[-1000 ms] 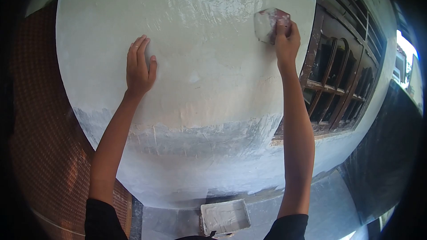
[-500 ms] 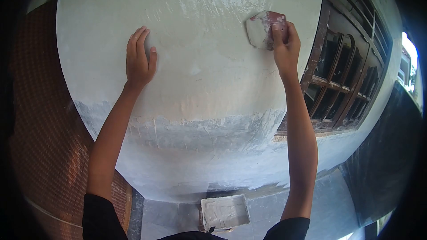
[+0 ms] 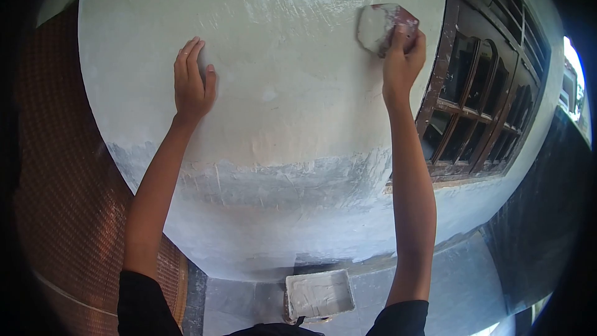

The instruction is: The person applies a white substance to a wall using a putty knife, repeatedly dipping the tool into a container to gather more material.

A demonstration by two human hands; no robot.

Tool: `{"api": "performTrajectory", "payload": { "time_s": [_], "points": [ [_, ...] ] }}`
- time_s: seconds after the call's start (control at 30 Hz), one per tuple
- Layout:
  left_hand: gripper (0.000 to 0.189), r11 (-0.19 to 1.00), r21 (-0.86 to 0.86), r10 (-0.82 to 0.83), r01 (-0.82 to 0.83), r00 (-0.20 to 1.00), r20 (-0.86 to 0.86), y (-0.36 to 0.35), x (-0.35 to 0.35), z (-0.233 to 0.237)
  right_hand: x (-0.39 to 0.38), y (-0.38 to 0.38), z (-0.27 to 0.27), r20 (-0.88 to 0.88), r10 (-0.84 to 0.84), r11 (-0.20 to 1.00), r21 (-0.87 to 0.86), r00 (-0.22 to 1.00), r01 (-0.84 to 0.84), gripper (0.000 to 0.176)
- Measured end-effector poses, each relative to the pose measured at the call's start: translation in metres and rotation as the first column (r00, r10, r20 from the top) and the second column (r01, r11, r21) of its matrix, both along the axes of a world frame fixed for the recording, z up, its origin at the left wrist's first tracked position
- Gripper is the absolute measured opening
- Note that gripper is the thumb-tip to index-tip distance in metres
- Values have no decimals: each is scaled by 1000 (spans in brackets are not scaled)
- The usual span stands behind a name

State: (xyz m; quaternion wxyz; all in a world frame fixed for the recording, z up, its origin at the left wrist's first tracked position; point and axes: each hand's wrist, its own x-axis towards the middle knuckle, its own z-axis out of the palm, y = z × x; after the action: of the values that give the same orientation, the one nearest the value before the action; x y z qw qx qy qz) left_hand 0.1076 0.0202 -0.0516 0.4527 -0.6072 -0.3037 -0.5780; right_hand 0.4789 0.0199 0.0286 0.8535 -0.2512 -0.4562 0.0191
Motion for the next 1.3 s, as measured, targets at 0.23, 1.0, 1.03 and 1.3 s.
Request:
{"api": "performTrajectory", "payload": {
  "time_s": [0.23,1.0,1.03,1.3],
  "points": [
    [49,999,29,35,-35,999,6,0,1,-1,-12,-2,18,92,-66,998,26,994,64,32],
    [51,999,30,23,-23,1000,-1,2,0,1,-36,-8,15,402,-125,987,146,907,71,31],
    [51,999,33,25,-25,1000,0,2,0,1,-32,-8,18,309,-136,990,81,941,117,31],
    [50,999,33,37,-37,999,-4,3,0,2,-30,-2,10,616,-257,966,140,744,218,36]
  ]
}}
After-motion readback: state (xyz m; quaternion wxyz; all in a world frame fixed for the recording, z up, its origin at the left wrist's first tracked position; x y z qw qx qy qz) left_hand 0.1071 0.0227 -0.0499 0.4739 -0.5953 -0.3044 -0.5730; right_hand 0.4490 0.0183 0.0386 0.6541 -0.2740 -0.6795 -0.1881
